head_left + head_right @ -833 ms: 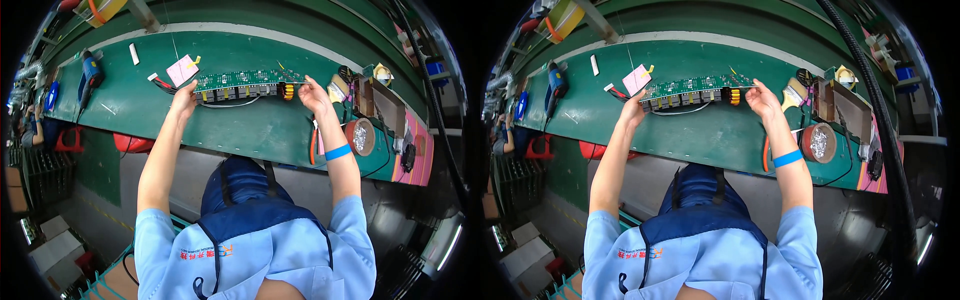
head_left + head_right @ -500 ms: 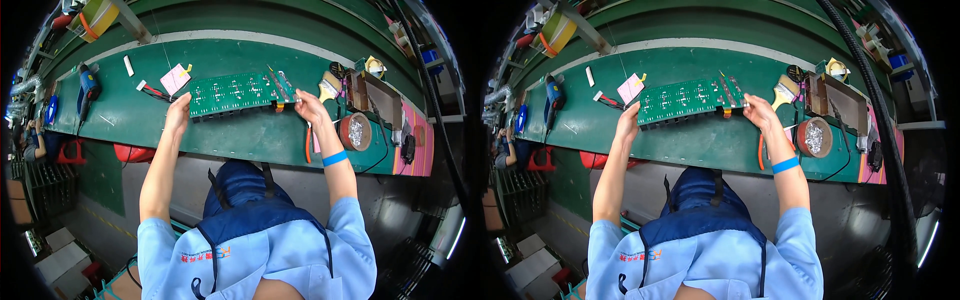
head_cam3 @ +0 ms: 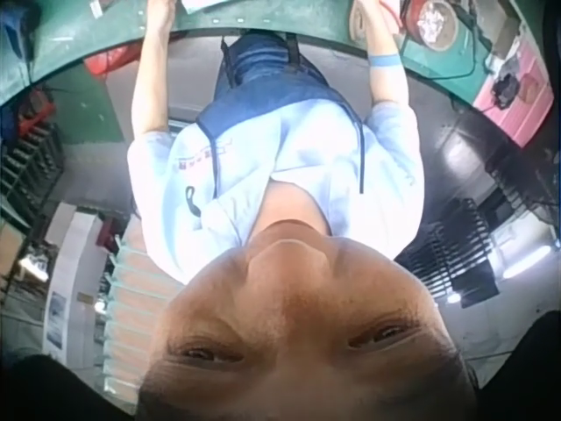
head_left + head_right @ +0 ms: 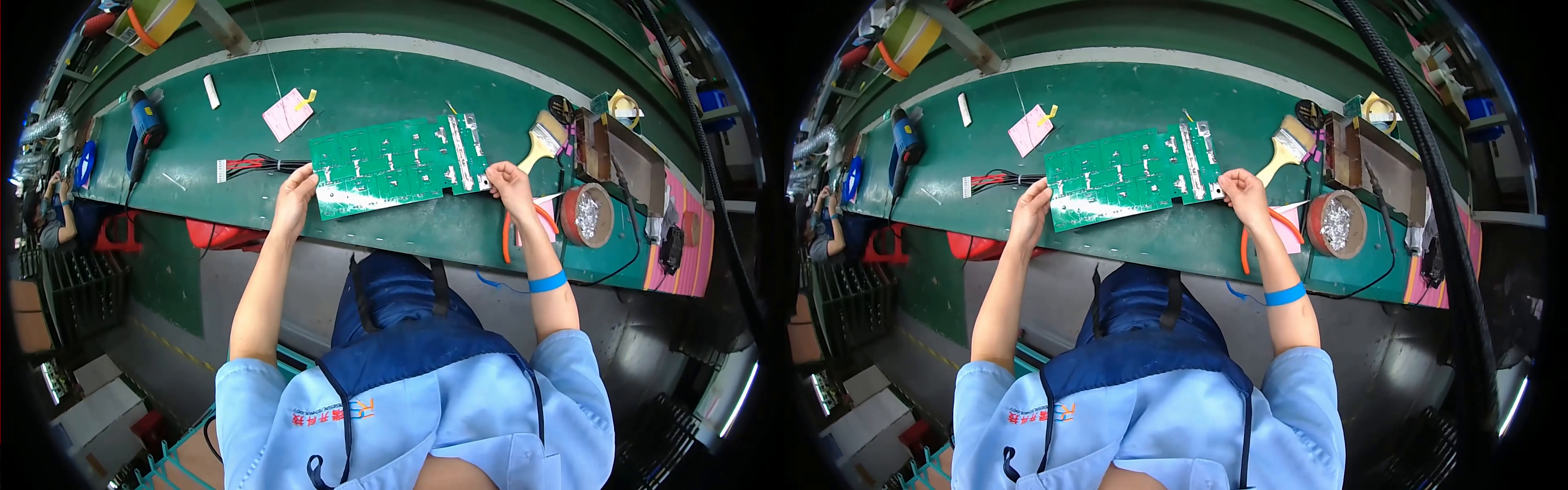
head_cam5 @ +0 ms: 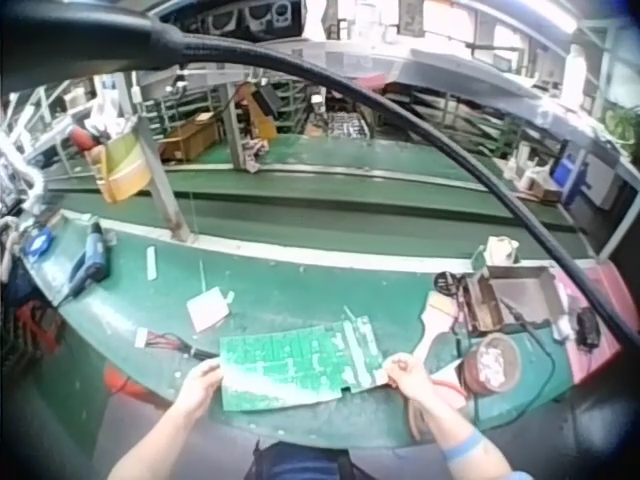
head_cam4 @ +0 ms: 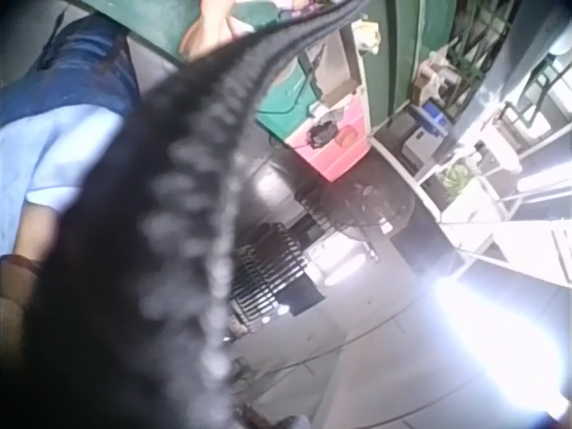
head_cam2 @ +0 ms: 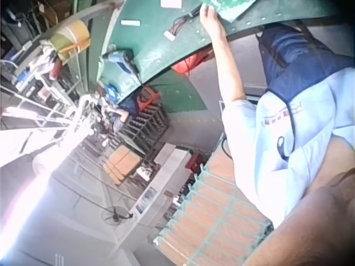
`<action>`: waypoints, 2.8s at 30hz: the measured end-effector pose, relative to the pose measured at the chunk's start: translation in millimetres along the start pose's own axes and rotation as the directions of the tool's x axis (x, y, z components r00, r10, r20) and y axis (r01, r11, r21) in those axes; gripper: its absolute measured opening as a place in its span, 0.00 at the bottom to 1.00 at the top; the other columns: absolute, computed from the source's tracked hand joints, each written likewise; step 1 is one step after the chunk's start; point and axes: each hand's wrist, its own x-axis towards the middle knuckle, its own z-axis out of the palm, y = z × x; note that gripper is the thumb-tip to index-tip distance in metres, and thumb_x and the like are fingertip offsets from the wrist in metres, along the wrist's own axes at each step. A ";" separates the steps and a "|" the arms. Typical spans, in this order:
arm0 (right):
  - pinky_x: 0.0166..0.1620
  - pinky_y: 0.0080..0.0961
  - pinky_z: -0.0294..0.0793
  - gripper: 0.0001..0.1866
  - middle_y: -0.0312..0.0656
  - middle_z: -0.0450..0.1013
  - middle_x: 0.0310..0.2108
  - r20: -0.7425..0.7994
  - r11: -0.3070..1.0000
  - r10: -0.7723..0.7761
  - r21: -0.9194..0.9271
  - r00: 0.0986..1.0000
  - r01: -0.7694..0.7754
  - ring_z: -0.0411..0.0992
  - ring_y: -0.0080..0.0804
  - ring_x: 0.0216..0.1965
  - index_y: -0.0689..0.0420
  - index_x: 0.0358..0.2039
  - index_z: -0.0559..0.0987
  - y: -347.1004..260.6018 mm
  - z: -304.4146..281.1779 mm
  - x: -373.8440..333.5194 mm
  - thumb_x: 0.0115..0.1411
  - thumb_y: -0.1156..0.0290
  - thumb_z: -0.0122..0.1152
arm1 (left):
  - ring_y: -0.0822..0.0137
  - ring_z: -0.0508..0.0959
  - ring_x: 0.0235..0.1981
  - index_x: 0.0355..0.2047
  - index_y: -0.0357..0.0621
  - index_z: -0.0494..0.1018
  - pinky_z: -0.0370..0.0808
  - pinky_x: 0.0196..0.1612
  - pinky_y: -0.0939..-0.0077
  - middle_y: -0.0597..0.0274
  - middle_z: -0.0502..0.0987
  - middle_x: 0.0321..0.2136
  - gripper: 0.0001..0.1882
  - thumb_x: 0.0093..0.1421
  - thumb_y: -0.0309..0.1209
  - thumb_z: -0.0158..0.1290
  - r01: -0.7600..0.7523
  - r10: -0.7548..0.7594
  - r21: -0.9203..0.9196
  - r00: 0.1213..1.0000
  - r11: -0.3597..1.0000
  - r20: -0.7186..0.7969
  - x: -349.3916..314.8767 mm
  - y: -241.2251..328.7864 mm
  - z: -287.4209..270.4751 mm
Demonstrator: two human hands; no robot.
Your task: The person solders electronic components and wires onto a printed circuit board using a soldering iron and solder wire. A brush and pliers are used to manipulate the components and wires during the soldering process.
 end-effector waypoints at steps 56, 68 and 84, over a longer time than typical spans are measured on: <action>0.30 0.27 0.67 0.15 0.42 0.65 0.21 0.766 -0.262 -0.397 -0.623 0.506 0.737 0.68 0.34 0.27 0.52 0.33 0.74 -99.8 63.5 3.7 0.43 0.75 0.47 | 0.71 0.62 0.47 0.50 0.38 0.56 0.55 0.50 0.79 0.61 0.64 0.45 0.24 0.53 0.31 0.47 -0.129 0.129 -0.054 0.992 0.990 0.000 -3.2 -21.9 -2.1; 0.30 0.28 0.69 0.13 0.42 0.66 0.22 0.717 -0.066 -0.415 -0.638 0.560 0.768 0.68 0.35 0.27 0.53 0.32 0.74 -89.8 69.5 2.5 0.44 0.75 0.47 | 0.70 0.61 0.48 0.54 0.40 0.49 0.55 0.51 0.78 0.61 0.61 0.47 0.34 0.47 0.27 0.51 -0.174 0.170 0.048 0.983 0.984 0.072 -12.7 -9.3 17.7; 0.24 0.26 0.69 0.15 0.41 0.66 0.21 0.575 -0.096 -0.573 -0.755 0.584 0.649 0.69 0.32 0.26 0.49 0.34 0.74 -82.4 68.6 2.1 0.44 0.75 0.47 | 0.70 0.61 0.47 0.53 0.40 0.49 0.56 0.50 0.78 0.61 0.61 0.46 0.38 0.42 0.22 0.54 -0.194 0.189 0.114 0.981 0.974 0.052 -10.9 -17.9 17.7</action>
